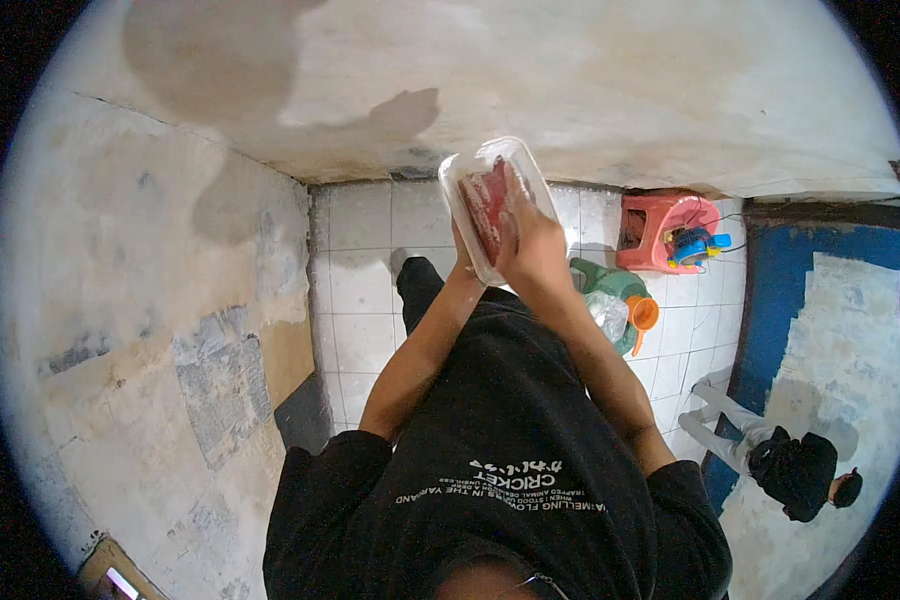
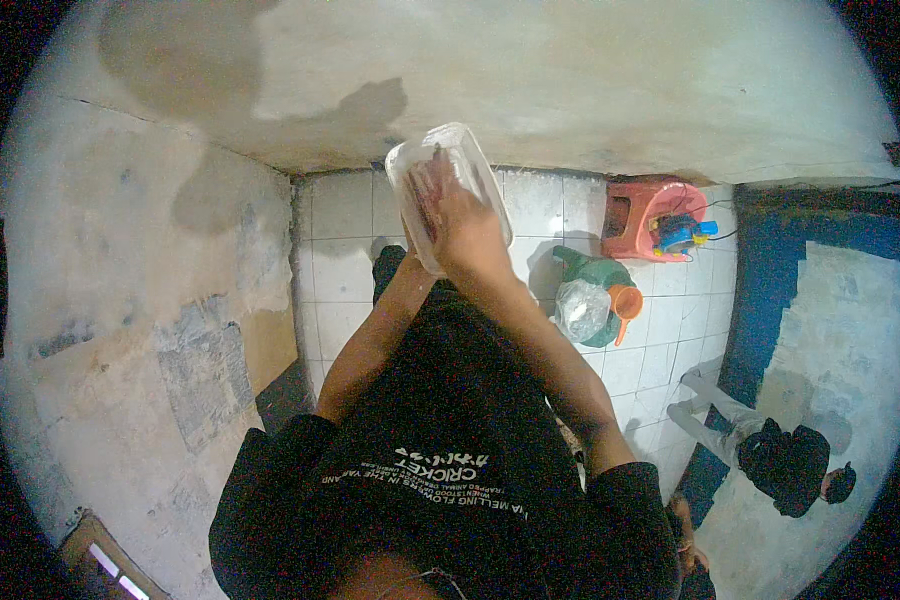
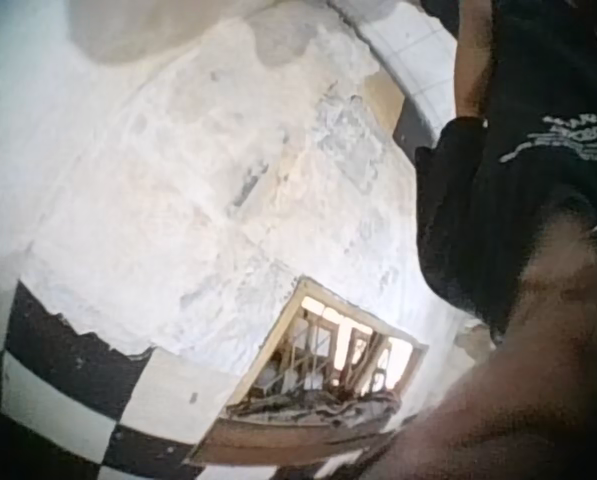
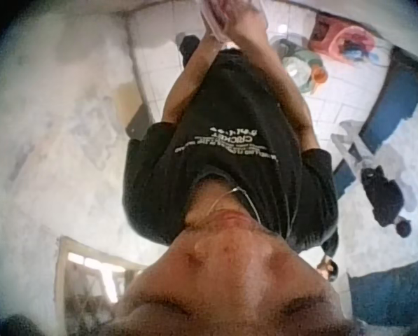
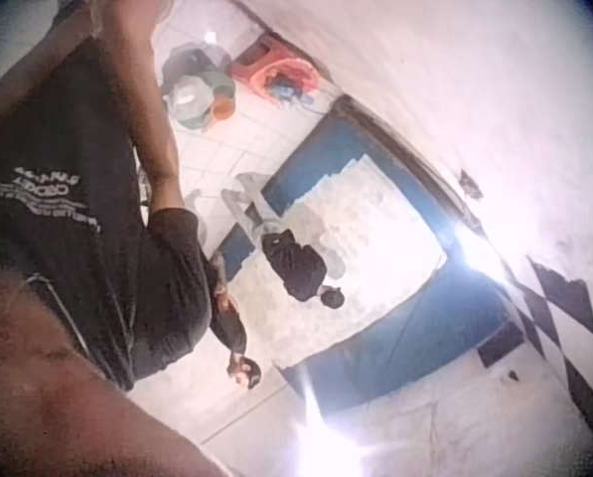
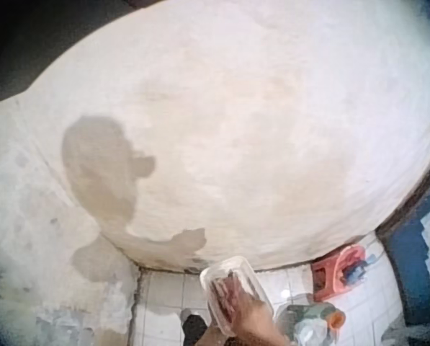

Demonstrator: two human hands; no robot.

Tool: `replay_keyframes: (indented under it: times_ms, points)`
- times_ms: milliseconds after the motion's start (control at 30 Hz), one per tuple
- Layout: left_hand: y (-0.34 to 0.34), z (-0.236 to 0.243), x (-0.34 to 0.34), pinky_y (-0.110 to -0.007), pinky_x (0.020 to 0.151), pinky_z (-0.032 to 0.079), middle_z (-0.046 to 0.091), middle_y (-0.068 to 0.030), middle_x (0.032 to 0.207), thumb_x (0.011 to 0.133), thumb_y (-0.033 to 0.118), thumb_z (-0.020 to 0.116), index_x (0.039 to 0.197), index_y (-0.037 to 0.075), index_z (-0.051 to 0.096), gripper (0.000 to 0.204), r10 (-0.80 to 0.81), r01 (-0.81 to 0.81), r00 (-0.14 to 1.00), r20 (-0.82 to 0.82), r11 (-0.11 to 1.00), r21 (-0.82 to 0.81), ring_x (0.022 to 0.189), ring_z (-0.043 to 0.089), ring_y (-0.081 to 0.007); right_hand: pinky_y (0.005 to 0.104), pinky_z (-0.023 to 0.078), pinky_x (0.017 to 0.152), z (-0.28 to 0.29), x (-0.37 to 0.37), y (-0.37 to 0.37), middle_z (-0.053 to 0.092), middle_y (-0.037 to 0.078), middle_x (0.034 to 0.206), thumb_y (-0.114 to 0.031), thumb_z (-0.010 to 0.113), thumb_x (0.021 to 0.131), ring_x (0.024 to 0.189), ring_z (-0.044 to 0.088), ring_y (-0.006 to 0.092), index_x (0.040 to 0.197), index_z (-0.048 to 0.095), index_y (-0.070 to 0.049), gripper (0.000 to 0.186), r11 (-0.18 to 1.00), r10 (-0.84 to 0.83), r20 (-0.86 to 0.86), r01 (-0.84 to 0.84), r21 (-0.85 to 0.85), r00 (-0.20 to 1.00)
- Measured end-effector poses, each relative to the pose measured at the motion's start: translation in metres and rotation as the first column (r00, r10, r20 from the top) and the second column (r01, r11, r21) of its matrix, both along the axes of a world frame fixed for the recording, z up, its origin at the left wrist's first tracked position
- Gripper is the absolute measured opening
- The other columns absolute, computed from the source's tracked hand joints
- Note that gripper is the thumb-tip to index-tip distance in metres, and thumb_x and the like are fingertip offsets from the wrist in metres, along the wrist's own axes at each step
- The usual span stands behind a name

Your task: The person applies a white substance from a container to a wall using a red scraper, spreading the material over damaged sections of the wall surface.

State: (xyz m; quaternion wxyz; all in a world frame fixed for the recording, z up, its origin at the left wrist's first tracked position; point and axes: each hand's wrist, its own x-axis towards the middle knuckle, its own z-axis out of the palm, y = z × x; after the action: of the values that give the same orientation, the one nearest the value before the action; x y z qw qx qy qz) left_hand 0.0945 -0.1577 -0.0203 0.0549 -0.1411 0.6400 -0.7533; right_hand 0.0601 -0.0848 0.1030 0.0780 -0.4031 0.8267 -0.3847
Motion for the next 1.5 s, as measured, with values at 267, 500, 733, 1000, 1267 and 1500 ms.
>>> replay_keyframes:
  times_ms: [267, 500, 733, 1000, 1267, 1500]
  points:
    - [0.002, -0.013, -0.005, -0.042, 0.103, 0.042, 0.050, -0.0080, 0.134, 0.095, 0.049, 0.040, 0.137, 0.014, 0.043, 0.055, 0.360, 0.033, 0.890, 0.280, 0.561, -0.827, 0.120, 0.051, -0.0250, 0.0461, 0.050, 0.071, 0.003, -0.010, -0.001, 0.064, 0.023, 0.092, -0.009, 0.058, 0.083, 0.083, 0.063, 0.0405, 0.142, 0.033, -0.006, 0.064, 0.996, 0.091, 0.009, -0.091, 0.005, 0.996]
    - [0.002, -0.007, -0.006, -0.041, 0.106, 0.039, 0.049, -0.0073, 0.136, 0.096, 0.045, 0.040, 0.138, 0.013, 0.042, 0.053, 0.169, -0.046, 0.963, 0.208, 0.868, -0.495, 0.122, 0.049, -0.0242, 0.0451, 0.050, 0.076, 0.008, -0.006, 0.001, 0.062, 0.028, 0.094, -0.002, 0.054, 0.083, 0.087, 0.061, 0.0445, 0.139, 0.038, -0.004, 0.058, 0.998, 0.060, 0.026, -0.059, -0.021, 0.998]
    - [0.000, -0.006, -0.003, -0.040, 0.105, 0.039, 0.048, -0.0064, 0.136, 0.097, 0.042, 0.040, 0.138, 0.012, 0.041, 0.050, 0.223, -0.080, 0.957, 0.185, 0.817, -0.571, 0.123, 0.048, -0.0228, 0.0453, 0.050, 0.072, 0.000, -0.001, 0.000, 0.063, 0.028, 0.091, -0.001, 0.050, 0.084, 0.083, 0.063, 0.0452, 0.138, 0.039, -0.002, 0.055, 0.999, 0.039, -0.010, -0.039, 0.033, 0.999]
    - [0.001, -0.006, -0.007, -0.041, 0.100, 0.045, 0.052, -0.0081, 0.131, 0.095, 0.045, 0.042, 0.136, 0.011, 0.044, 0.053, 0.144, -0.066, 0.975, 0.171, 0.917, -0.393, 0.117, 0.052, -0.0243, 0.0461, 0.049, 0.071, 0.007, -0.007, 0.002, 0.063, 0.024, 0.088, -0.008, 0.060, 0.080, 0.081, 0.062, 0.0408, 0.143, 0.029, -0.002, 0.071, 0.994, 0.107, -0.096, -0.109, -0.019, 0.990]
    - [0.001, -0.003, -0.015, -0.042, 0.106, 0.040, 0.048, -0.0080, 0.137, 0.095, 0.046, 0.040, 0.137, 0.012, 0.043, 0.055, 0.555, 0.215, 0.753, 0.354, 0.302, -0.929, 0.125, 0.046, -0.0251, 0.0434, 0.052, 0.075, 0.009, -0.016, -0.002, 0.062, 0.029, 0.100, 0.000, 0.054, 0.082, 0.089, 0.063, 0.0435, 0.140, 0.037, -0.003, 0.060, 0.999, 0.020, 0.009, -0.020, -0.025, 1.000]
    - [-0.005, -0.011, -0.007, -0.041, 0.100, 0.045, 0.054, -0.0087, 0.129, 0.093, 0.051, 0.042, 0.132, 0.011, 0.048, 0.056, 0.407, 0.078, 0.875, 0.263, 0.418, -0.905, 0.116, 0.054, -0.0250, 0.0437, 0.053, 0.073, 0.011, -0.013, -0.005, 0.064, 0.027, 0.098, -0.002, 0.063, 0.078, 0.088, 0.064, 0.0408, 0.142, 0.033, -0.003, 0.070, 1.000, 0.008, 0.029, -0.008, -0.020, 1.000]
